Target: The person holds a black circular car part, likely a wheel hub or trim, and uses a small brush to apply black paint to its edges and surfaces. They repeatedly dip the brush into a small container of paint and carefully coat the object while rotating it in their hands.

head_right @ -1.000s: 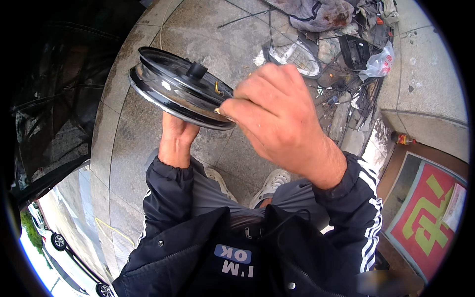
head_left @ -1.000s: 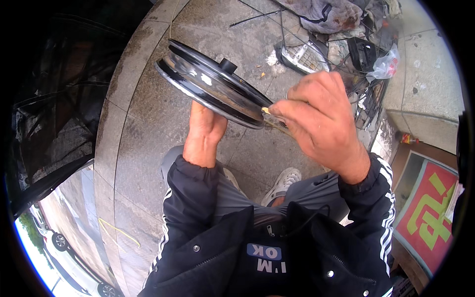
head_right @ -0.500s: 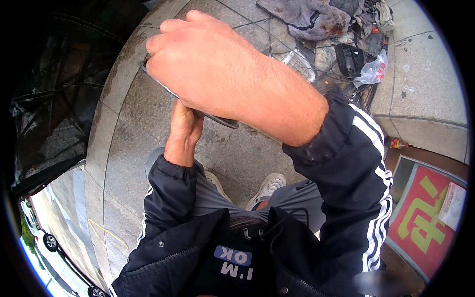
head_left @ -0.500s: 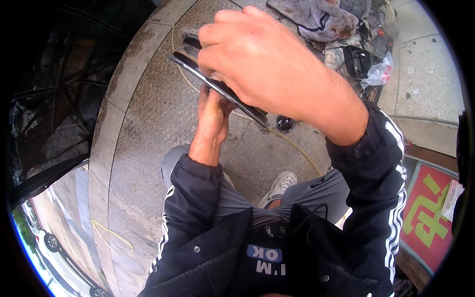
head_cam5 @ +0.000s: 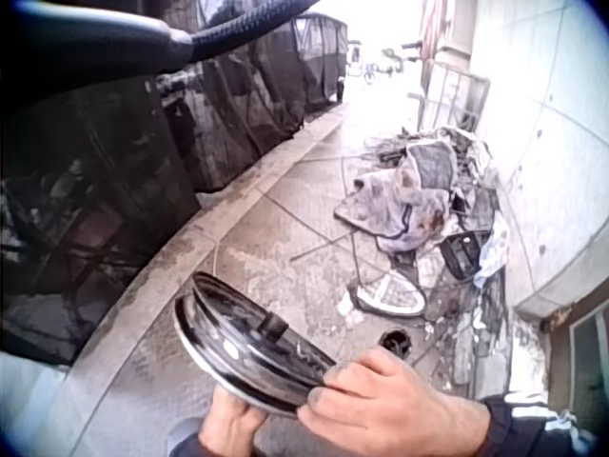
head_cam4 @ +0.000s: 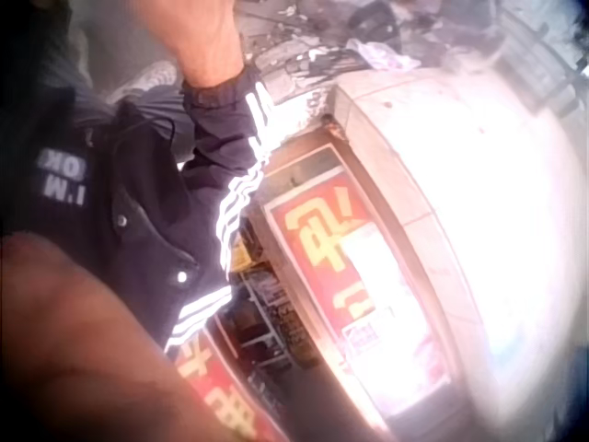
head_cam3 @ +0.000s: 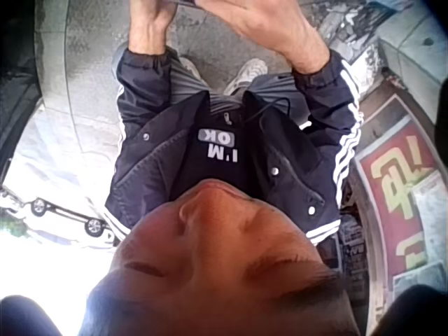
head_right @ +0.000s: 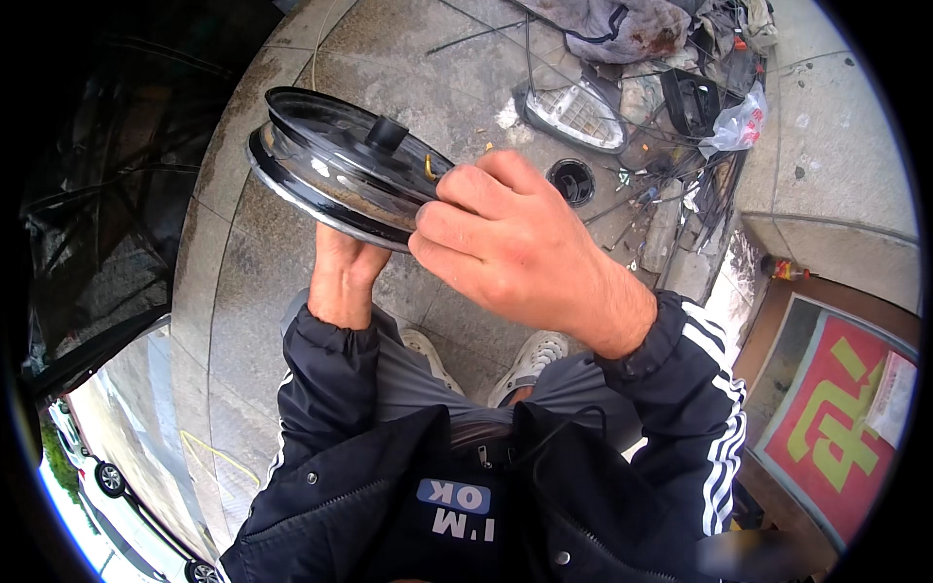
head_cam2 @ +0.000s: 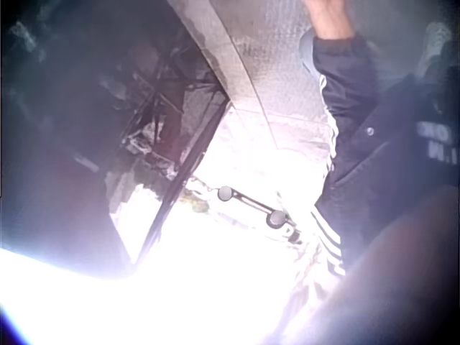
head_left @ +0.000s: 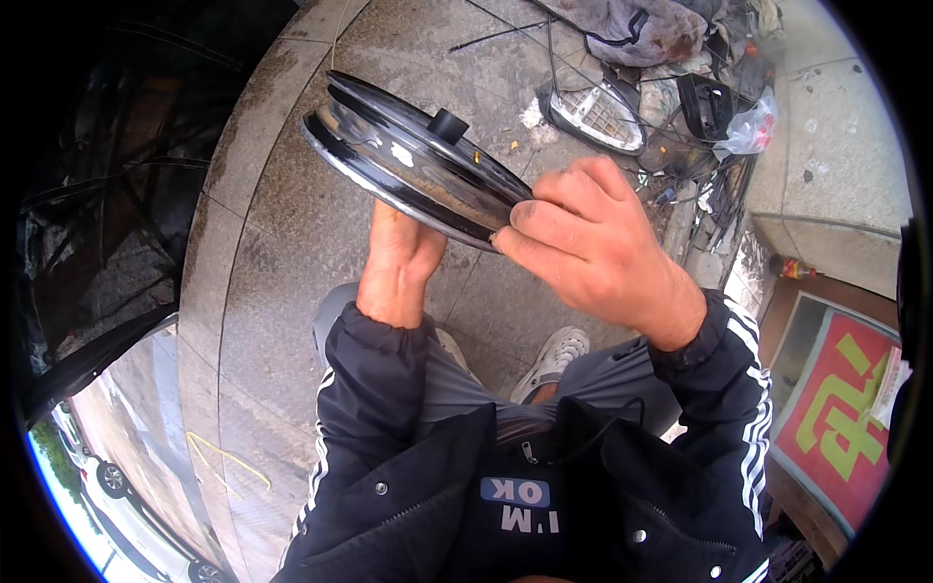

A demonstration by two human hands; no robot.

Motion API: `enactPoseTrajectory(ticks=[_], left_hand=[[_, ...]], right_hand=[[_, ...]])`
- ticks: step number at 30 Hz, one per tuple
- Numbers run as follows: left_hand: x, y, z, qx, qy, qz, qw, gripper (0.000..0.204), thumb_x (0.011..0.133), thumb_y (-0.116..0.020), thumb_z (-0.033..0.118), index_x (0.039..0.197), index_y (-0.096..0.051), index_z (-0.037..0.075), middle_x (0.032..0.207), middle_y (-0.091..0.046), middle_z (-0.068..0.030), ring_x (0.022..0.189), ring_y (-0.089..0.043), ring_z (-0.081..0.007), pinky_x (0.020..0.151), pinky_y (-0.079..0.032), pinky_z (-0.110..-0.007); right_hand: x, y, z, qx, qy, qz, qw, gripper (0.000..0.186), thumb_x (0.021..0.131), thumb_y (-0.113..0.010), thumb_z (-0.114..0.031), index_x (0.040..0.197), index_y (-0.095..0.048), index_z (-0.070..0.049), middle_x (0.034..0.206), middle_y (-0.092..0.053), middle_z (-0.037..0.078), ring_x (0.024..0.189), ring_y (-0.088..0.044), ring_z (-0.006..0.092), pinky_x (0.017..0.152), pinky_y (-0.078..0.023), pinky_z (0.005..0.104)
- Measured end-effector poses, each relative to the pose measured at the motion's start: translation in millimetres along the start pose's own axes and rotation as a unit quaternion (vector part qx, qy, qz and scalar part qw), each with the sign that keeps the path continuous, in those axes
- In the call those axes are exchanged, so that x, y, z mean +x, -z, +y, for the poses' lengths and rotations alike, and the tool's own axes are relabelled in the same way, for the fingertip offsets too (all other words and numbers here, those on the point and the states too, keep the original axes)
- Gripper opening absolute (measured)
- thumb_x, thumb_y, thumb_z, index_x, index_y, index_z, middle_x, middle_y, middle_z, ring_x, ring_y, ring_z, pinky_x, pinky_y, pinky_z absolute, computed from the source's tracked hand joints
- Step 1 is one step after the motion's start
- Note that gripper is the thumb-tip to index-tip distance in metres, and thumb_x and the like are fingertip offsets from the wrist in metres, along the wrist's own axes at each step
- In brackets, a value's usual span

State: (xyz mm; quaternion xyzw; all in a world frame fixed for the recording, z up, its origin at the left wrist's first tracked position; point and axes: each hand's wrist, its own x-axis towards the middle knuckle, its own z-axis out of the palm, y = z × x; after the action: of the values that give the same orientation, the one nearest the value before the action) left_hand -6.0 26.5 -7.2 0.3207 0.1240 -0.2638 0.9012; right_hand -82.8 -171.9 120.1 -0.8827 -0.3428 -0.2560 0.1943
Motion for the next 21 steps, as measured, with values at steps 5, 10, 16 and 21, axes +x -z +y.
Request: enactPoseTrajectory(ticks=[5,10,16,21], left_hand=[[-2.7,9.3,3.1,-0.053,0.053,-0.027,0.997,0.047,0.104,-0.063,0.041,0.132,-0.064,0.004,0.131,-0.068,-0.0116,0.118,-0.065,-0.0279,0.103,-0.054,-0.047],[-4.0,1.8,4.0,-0.067,0.040,0.016,0.997,0.043,0.106,-0.061,0.037,0.130,-0.065,0.003,0.127,-0.070,-0.0137,0.114,-0.068,-0.0297,0.100,-0.056,-0.047],[4.6,9.1,3.6,-0.073,0.043,-0.079,0.993,0.043,0.107,-0.058,0.038,0.131,-0.064,0.003,0.129,-0.069,-0.0138,0.115,-0.067,-0.0292,0.099,-0.057,-0.046],[-0.6,10.3,1.0,-0.055,0.028,-0.026,0.998,0.041,0.107,-0.058,0.036,0.130,-0.064,0.002,0.127,-0.069,-0.0132,0.115,-0.067,-0.0286,0.100,-0.057,-0.045]], right_hand=[[-20.9,-2.0,-2.2,-0.028,0.024,-0.014,0.999,0.024,0.066,-0.077,-0.011,0.089,-0.075,-0.008,0.090,-0.062,0.001,0.091,-0.062,0.0210,0.081,-0.049,0.0391],[-17.0,16.6,-0.3,-0.010,-0.041,-0.020,0.999,0.021,0.068,-0.075,-0.009,0.088,-0.072,-0.008,0.089,-0.058,0.000,0.090,-0.059,0.0202,0.075,-0.044,0.0361],[12.0,2.7,-6.6,0.098,-0.129,0.045,0.986,0.031,0.066,-0.080,-0.004,0.097,-0.074,-0.008,0.093,-0.062,0.002,0.087,-0.058,0.0257,0.078,-0.041,0.0387],[2.4,5.5,-10.6,0.075,-0.136,-0.021,0.988,0.030,0.068,-0.081,-0.005,0.096,-0.074,-0.008,0.091,-0.061,0.002,0.088,-0.057,0.0252,0.078,-0.041,0.0398]])
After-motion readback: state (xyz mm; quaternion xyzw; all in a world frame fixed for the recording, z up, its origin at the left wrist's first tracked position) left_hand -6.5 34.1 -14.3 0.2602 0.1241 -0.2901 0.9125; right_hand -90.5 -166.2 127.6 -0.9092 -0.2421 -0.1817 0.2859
